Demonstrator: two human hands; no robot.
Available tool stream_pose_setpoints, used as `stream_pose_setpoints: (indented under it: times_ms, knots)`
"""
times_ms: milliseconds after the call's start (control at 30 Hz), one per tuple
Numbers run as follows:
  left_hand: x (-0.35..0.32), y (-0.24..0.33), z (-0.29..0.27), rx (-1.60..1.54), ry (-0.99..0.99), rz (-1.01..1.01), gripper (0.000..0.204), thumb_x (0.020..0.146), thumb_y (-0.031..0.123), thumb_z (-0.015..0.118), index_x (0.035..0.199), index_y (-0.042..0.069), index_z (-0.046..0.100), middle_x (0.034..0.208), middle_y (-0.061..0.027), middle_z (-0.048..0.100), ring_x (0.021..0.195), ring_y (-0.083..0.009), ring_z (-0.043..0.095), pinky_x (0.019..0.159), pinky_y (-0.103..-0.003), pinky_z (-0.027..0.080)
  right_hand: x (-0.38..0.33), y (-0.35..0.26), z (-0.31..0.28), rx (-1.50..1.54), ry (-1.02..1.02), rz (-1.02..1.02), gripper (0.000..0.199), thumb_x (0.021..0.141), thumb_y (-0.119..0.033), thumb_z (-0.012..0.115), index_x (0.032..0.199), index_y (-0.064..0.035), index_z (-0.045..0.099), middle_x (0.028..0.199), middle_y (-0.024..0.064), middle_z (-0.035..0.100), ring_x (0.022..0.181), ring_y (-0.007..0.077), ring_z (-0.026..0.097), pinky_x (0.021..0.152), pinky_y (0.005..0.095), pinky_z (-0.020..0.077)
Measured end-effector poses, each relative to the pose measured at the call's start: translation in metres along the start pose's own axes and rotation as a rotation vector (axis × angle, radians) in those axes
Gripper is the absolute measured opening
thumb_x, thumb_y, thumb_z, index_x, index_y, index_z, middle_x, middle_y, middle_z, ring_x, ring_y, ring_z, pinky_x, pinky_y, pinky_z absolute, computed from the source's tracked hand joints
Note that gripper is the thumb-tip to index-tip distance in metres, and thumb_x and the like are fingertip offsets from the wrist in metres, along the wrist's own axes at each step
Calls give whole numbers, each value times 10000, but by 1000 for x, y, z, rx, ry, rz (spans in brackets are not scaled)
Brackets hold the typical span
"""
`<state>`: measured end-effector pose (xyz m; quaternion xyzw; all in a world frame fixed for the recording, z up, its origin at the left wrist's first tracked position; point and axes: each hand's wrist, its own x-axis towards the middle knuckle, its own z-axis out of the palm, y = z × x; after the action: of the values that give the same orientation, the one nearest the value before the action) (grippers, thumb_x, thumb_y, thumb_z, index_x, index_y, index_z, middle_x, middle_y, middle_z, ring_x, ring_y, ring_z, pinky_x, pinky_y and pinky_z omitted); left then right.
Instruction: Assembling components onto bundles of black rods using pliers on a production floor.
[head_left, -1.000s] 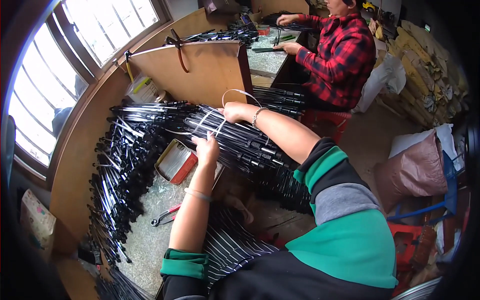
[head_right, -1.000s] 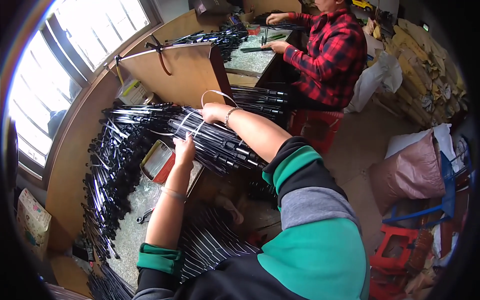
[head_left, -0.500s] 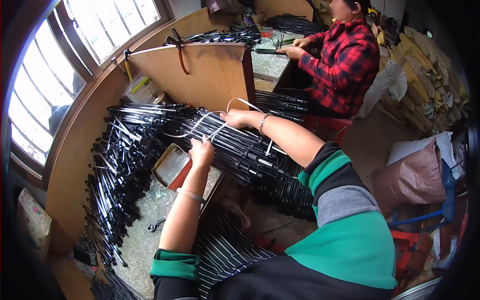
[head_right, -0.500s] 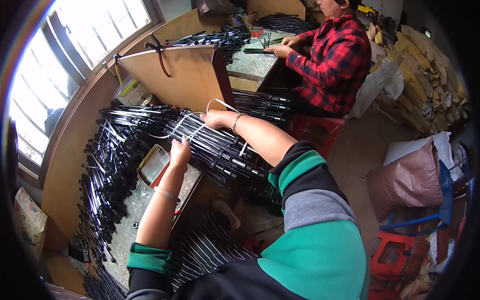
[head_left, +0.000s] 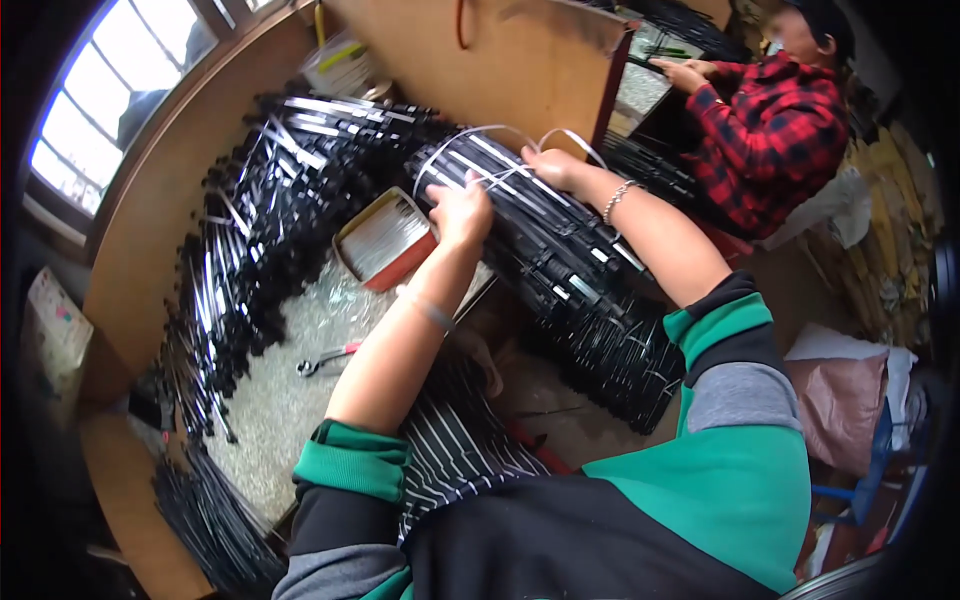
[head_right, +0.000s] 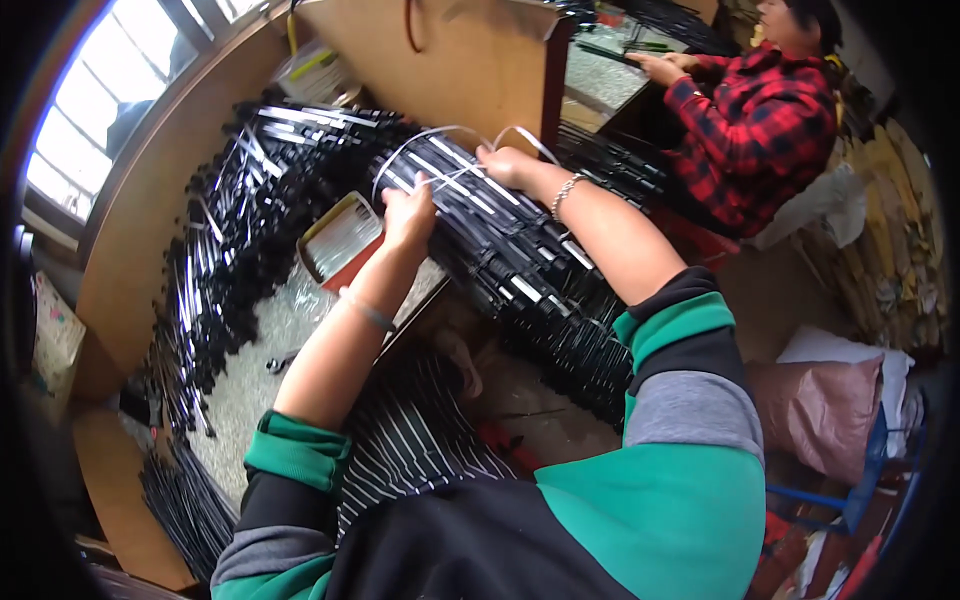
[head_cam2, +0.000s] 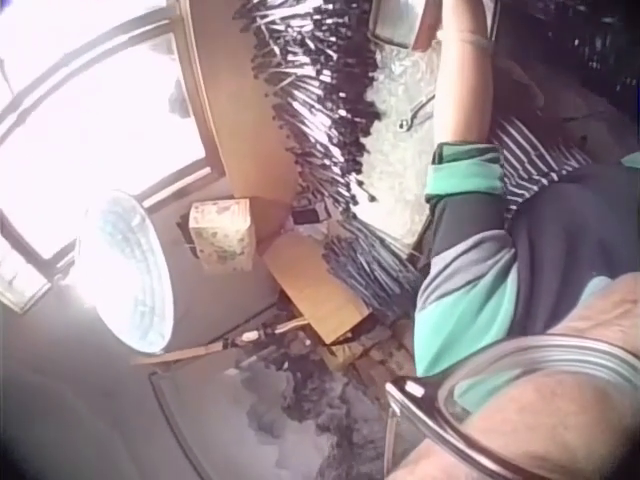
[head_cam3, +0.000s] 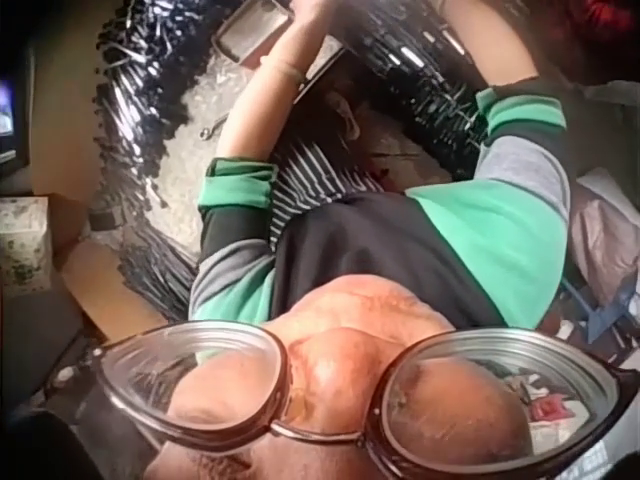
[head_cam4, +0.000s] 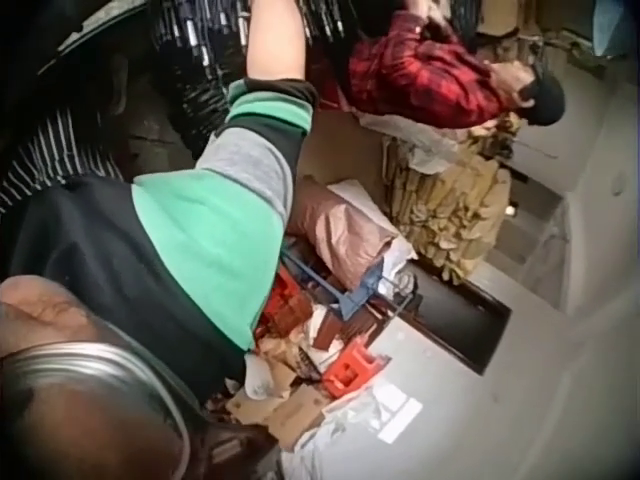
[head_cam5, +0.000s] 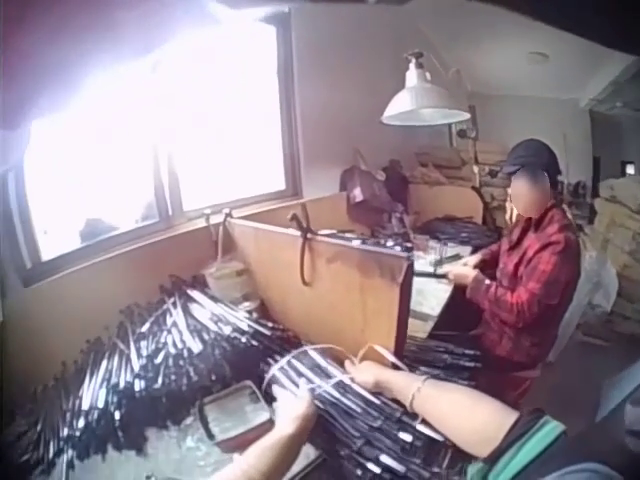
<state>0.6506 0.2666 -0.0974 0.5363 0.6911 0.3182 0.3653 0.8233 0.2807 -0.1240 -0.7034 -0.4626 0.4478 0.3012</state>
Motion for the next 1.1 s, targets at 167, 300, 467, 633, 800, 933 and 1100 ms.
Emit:
stream_pose_setpoints:
  times_ms: [167, 300, 467, 633, 800, 933, 1100]
  knots:
    - [19, -24, -28, -137, -9, 65, 576, 874, 367, 491, 1248, -52, 365, 1178, -294, 503, 1111, -378, 503, 936, -381, 393, -4, -20, 32, 99, -129, 38, 534, 948, -438, 328, 913, 17, 604, 837, 108, 622, 704, 158, 596, 633, 310, 498]
    - [24, -36, -40, 28, -102, 149, 544, 889, 364, 443, 1330, 68, 326, 1173, -319, 482, 1065, -422, 513, 923, -413, 402, -8, -23, 46, 47, -94, -9, 547, 942, -452, 338, 935, 24, 607, 834, 104, 621, 712, 150, 590, 644, 288, 481]
    - [29, -53, -48, 89, -55, 178, 502, 886, 360, 450, 1315, 131, 324, 1186, -360, 358, 1082, -482, 435, 950, -484, 345, -1, -24, 60, -24, -54, -31, 528, 947, -450, 324, 883, -15, 616, 820, 93, 602, 733, 144, 559, 682, 295, 462]
    - [32, -47, -46, -42, 62, 38, 679, 841, 267, 559, 1341, 0, 186, 1199, -334, 345, 1066, -451, 450, 946, -445, 360, 9, -26, 65, -98, 19, 9, 538, 952, -437, 312, 917, 11, 607, 894, 118, 609, 803, 161, 573, 745, 310, 459]
    - [51, -53, -41, 111, -8, -102, 736, 825, 416, 571, 1231, -133, 298, 1218, -329, 433, 1169, -390, 436, 977, -399, 359, 24, -27, 59, -234, -45, 23, 619, 949, -448, 266, 1204, 85, 450, 1227, 249, 479, 1140, 306, 474, 939, 378, 360]
    - [47, -55, -30, 281, -99, -17, 756, 847, 449, 520, 1212, -170, 283, 1160, -264, 503, 1134, -351, 464, 978, -389, 348, 17, -23, 58, -176, -49, 55, 618, 951, -445, 263, 1223, 84, 431, 1254, 252, 456, 1164, 310, 456, 948, 380, 354]
    - [32, -41, -18, 245, -42, -78, 707, 866, 432, 492, 1280, -81, 238, 1239, -289, 360, 1102, -380, 472, 964, -441, 350, 7, -27, 53, -239, -31, 44, 612, 952, -437, 262, 1236, 82, 416, 1256, 253, 455, 1164, 317, 457, 946, 383, 357]
